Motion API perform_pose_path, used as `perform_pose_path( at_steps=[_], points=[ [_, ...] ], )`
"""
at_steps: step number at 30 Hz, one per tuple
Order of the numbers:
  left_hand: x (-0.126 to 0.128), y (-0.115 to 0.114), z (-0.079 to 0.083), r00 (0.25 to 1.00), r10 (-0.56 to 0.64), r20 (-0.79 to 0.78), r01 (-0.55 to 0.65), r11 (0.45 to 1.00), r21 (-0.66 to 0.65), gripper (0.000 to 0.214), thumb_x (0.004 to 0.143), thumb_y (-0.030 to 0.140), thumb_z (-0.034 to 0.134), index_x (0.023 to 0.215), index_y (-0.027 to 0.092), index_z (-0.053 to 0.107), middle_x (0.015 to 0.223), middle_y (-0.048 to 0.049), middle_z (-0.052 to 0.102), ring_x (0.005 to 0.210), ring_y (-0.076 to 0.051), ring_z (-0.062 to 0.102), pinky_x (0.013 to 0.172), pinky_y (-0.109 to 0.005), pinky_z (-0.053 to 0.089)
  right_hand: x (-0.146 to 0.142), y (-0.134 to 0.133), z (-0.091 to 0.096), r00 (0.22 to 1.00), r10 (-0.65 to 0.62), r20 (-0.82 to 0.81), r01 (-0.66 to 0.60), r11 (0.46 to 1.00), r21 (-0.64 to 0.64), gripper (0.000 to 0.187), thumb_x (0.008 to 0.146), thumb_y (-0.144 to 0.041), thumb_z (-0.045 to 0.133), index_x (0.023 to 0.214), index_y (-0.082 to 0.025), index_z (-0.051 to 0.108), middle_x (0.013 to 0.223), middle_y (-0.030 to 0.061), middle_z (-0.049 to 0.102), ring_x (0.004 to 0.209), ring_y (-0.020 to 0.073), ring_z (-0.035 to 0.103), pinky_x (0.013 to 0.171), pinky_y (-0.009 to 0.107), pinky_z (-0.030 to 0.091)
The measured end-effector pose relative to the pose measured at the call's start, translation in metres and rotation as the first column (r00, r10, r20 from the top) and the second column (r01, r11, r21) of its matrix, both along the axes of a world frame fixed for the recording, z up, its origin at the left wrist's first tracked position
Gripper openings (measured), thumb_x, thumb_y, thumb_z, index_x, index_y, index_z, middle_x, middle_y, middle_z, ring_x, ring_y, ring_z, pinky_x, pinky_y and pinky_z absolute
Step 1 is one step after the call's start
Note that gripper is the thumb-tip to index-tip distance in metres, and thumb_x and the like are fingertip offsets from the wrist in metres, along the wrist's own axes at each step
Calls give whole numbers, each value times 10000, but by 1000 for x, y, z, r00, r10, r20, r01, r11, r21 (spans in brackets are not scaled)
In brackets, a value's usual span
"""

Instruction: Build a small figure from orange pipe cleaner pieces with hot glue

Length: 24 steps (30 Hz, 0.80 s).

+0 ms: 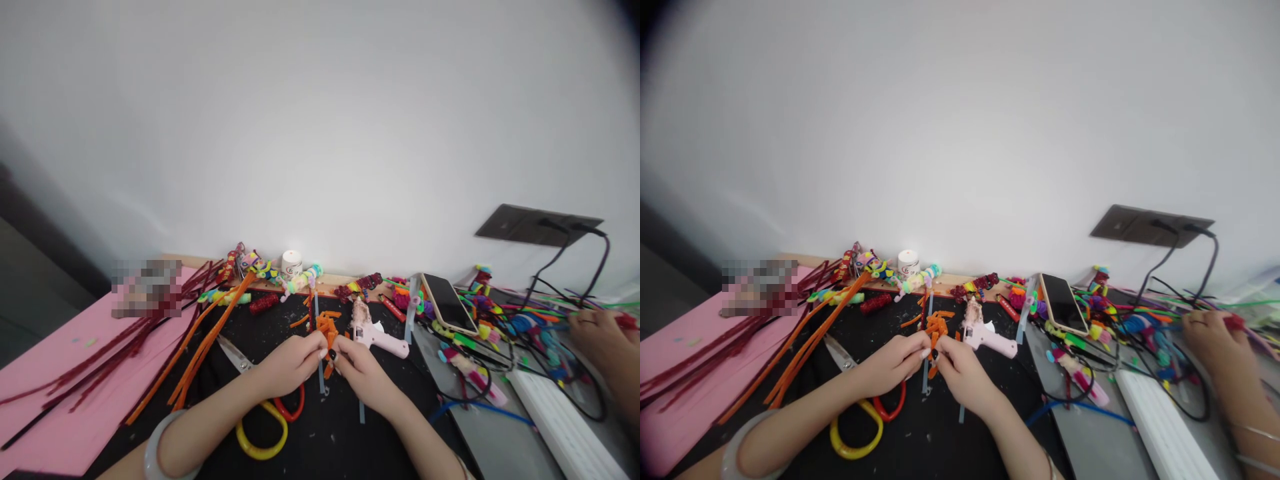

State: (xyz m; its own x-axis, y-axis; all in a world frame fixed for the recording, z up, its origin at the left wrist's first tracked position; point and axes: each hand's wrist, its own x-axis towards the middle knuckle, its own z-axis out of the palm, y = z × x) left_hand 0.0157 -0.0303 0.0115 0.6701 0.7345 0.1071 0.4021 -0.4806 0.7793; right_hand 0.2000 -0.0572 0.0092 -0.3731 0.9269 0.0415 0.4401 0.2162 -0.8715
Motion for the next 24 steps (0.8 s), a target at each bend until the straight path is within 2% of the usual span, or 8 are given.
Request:
perform_pose_path(
  at_steps=[6,11,24],
  points=[
    [0,2,-2,998,24,52,-22,999,-38,189,944,280,333,839,194,464,561,68,439,507,-98,419,527,-202,314,1,0,3,998,-45,-38,44,999,-11,178,861,-165,406,686,-194,396,631,-51,387,597,110,375,553,226,292],
    [-1,2,-3,992,42,122,-30,995,-100,207,952,294,312,879,183,471,545,74,431,488,-98,422,528,-205,331,0,-1,5,998,-17,-57,17,1000,-6,180,863,-162,414,686,-194,399,636,-48,391,594,108,371,557,226,301],
    [-1,1,-1,991,39,130,-30,997,-76,228,950,282,329,788,184,455,539,70,429,494,-94,414,538,-205,330,-2,-3,7,999,47,-13,-47,999,-13,186,832,-96,420,670,-187,419,653,-45,442,615,107,404,574,228,298]
  ],
)
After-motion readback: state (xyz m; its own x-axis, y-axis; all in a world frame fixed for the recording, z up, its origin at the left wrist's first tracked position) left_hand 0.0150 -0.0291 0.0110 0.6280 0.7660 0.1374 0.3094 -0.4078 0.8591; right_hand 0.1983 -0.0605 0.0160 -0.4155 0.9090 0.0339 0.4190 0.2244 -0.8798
